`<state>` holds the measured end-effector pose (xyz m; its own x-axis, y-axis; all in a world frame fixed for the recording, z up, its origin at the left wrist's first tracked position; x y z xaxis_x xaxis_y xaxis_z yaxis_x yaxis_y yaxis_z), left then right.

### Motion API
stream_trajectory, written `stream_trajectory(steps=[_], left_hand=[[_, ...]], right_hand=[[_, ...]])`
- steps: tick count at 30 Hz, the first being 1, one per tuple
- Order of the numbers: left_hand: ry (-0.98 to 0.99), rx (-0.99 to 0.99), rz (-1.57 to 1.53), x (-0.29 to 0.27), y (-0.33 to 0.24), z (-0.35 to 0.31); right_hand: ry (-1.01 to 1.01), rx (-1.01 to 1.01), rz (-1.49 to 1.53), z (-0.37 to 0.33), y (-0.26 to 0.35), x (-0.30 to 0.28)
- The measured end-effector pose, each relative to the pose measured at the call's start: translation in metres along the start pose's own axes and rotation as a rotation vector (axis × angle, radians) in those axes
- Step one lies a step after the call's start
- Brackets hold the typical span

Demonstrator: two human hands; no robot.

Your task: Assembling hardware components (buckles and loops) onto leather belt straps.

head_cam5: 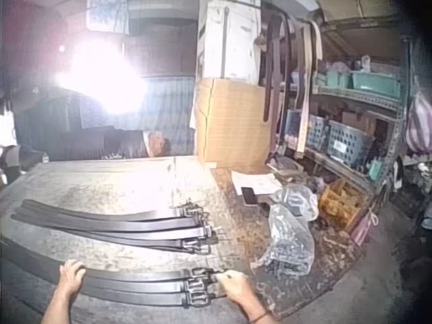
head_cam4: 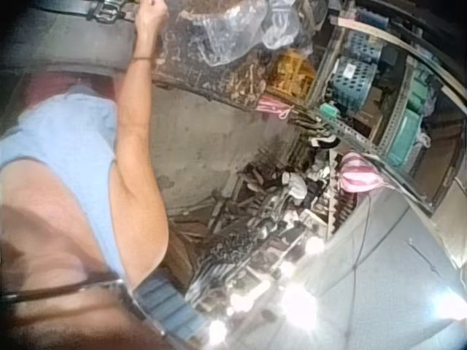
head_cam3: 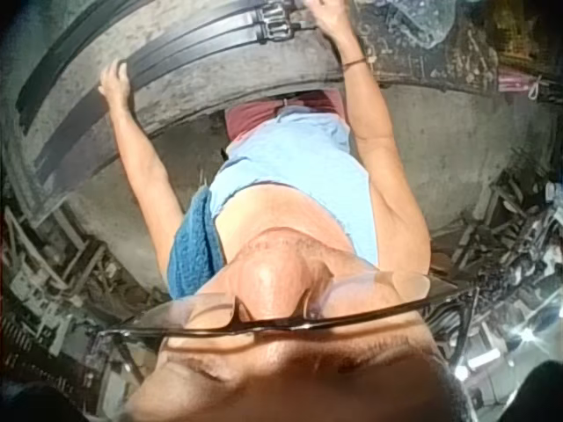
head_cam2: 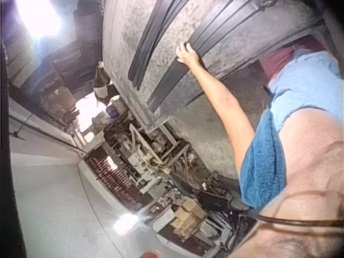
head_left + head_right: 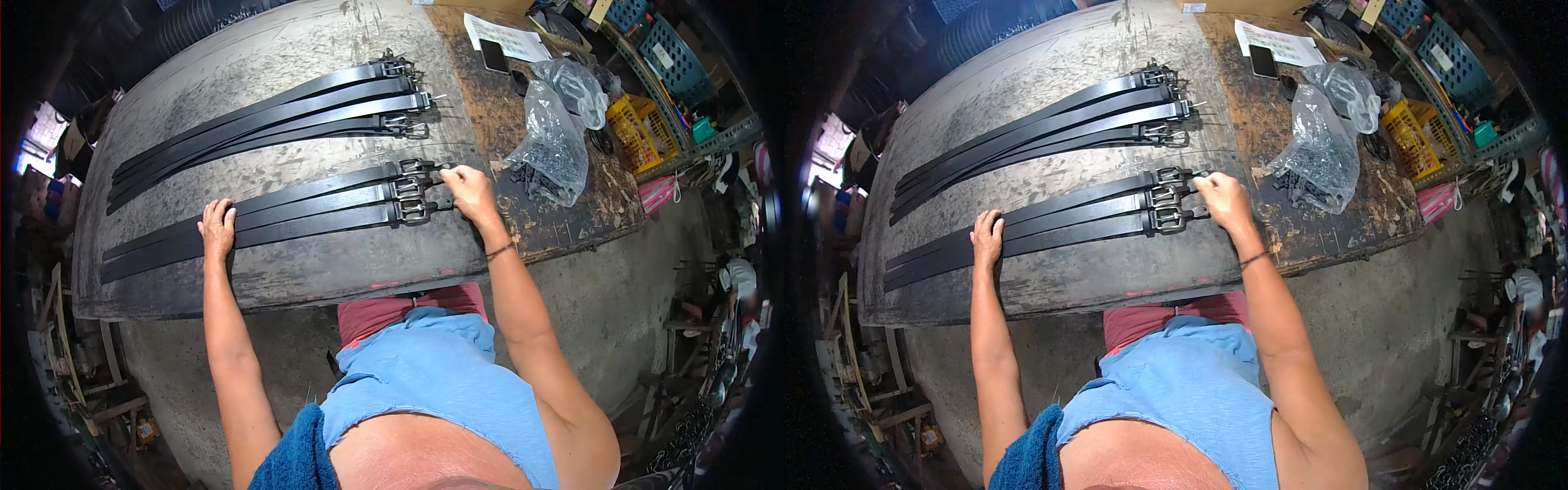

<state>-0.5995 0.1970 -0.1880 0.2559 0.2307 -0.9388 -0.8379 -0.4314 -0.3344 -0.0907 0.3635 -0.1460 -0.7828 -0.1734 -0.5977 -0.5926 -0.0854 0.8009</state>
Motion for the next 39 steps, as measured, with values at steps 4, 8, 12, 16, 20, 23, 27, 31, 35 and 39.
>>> stream_trajectory(steps=[4, 8, 12, 16, 20, 23, 27, 31, 35, 39], left_hand=[[0.106, 0.019, 0.048, -0.006, -0.05, -0.001], [0.065, 0.351, -0.093, 0.024, -0.091, -0.004], [0.13, 0.54, -0.162, 0.04, -0.177, -0.007], [0.033, 0.692, -0.215, 0.066, -0.198, 0.006], [0.025, 0.637, -0.195, 0.063, -0.194, 0.001], [0.018, 0.671, -0.206, 0.064, -0.193, 0.002], [0.034, 0.649, -0.219, 0.064, -0.196, 0.002], [0.09, 0.605, -0.225, 0.058, -0.196, 0.001], [0.147, 0.576, -0.29, 0.047, -0.2, 0.011], [0.069, 0.565, -0.272, 0.037, -0.244, 0.03]], right_hand=[[-0.272, 0.092, 0.146, -0.03, -0.056, -0.05], [-0.657, -0.138, -0.283, -0.056, -0.105, -0.083], [-0.774, -0.089, -0.269, -0.054, -0.118, -0.091], [-0.696, 0.027, -0.385, -0.039, -0.119, -0.098], [-0.601, 0.203, -0.626, -0.02, -0.092, -0.095], [-0.606, 0.188, -0.666, -0.016, -0.095, -0.098], [-0.709, -0.044, -0.474, -0.024, -0.128, -0.102], [-0.618, -0.047, -0.328, -0.053, -0.113, -0.106], [-0.593, -0.047, -0.171, -0.07, -0.117, -0.097], [-0.594, -0.025, -0.119, -0.074, -0.112, -0.094]])
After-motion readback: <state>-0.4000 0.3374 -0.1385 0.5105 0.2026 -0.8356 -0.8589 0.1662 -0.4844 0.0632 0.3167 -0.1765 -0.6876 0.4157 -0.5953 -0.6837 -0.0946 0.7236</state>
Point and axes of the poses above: each hand's wrist, its own z-axis towards the middle knuckle, its own x-axis out of the palm, y = z × x, the point moved 1 cm from there along z, towards the middle knuckle, and after that the axes turned 3 degrees about y, right-handed, at the moved point
